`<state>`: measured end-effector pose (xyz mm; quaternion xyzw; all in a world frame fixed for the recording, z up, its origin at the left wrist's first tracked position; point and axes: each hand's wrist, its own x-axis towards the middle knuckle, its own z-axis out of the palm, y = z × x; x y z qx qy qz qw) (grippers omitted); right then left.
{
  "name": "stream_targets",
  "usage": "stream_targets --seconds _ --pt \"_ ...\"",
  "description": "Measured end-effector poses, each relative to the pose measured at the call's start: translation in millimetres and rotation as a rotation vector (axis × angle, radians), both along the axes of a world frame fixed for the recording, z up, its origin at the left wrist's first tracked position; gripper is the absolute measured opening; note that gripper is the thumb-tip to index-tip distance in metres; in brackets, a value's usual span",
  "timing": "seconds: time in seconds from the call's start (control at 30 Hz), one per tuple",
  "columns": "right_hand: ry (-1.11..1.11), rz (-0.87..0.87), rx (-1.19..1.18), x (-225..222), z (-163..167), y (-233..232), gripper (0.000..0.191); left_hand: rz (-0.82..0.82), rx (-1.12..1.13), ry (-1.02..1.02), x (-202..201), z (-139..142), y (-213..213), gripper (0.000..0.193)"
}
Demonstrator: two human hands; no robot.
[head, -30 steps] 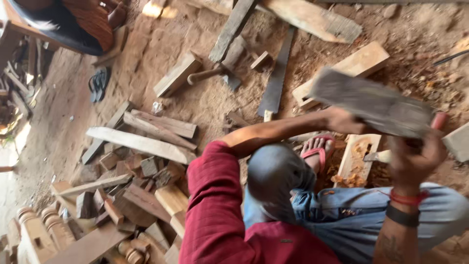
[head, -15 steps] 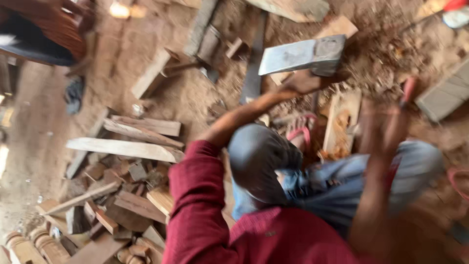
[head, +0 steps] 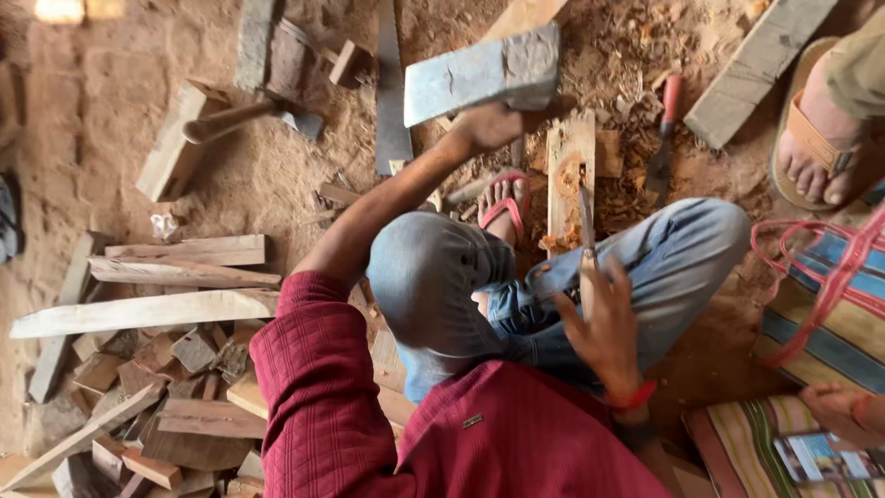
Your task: The person sits on the ground with a wooden block held between their feet and repeatedly strikes a chisel with a mallet to carve a recess in the block, pausing to reposition the chisel and clear wood shavings before continuing to chisel.
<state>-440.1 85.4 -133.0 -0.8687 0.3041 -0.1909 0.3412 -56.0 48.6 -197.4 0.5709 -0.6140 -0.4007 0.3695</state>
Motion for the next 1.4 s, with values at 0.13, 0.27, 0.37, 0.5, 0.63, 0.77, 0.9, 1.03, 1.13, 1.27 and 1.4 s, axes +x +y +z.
stream_targets --seconds 0.13,0.27,0.37,0.5,0.63,0.77,0.9,1.03,1.13,1.27,1.4 --pt "0.344 -0.075 0.206 3.5 -28.0 2.5 0.062 0.015 -0.085 -0.237 1.0 1.8 5.2 0.054" --pt "0.145 -0.196 0.1 -6.1 -72.6 27.0 0.046 0.082 0.019 -0.079 6.8 -0.5 10.7 0.058" --pt "0.078 -0.19 0.035 -10.3 -78.5 33.9 0.041 0.025 0.01 -0.063 7.3 0.5 9.6 0.061" --pt "0.111 -0.111 0.154 -18.3 -61.9 10.1 0.051 -0.009 0.056 0.004 4.7 3.2 4.8 0.067" --pt "-0.419 0.076 0.668 -16.1 -50.7 -32.1 0.056 0.104 0.349 1.686 -0.1 5.3 -3.8 0.074" --pt "-0.557 0.254 0.438 23.6 -41.6 -86.5 0.056 0.091 0.57 2.93 -4.3 12.6 -11.6 0.082" --pt "-0.344 0.385 -0.156 93.3 -37.9 -157.8 0.034 0.115 0.321 2.478 -4.6 21.8 -13.5 0.084" --pt "-0.567 0.385 0.534 143.8 -55.9 -171.0 0.024 0.153 0.322 2.609 -2.7 19.2 -10.4 0.088" --pt "-0.638 -0.114 0.478 147.2 -72.2 -138.0 0.011 -0.262 0.546 3.638 -3.6 14.0 -11.4 0.081" --pt "-0.791 0.039 0.284 123.8 -68.0 -108.9 0.02 0.089 0.114 2.228 -4.2 8.3 -19.4 0.078" --pt "-0.684 0.199 0.383 104.5 -35.7 -120.0 0.02 0.251 0.086 1.704 -5.7 16.3 -19.1 0.078"
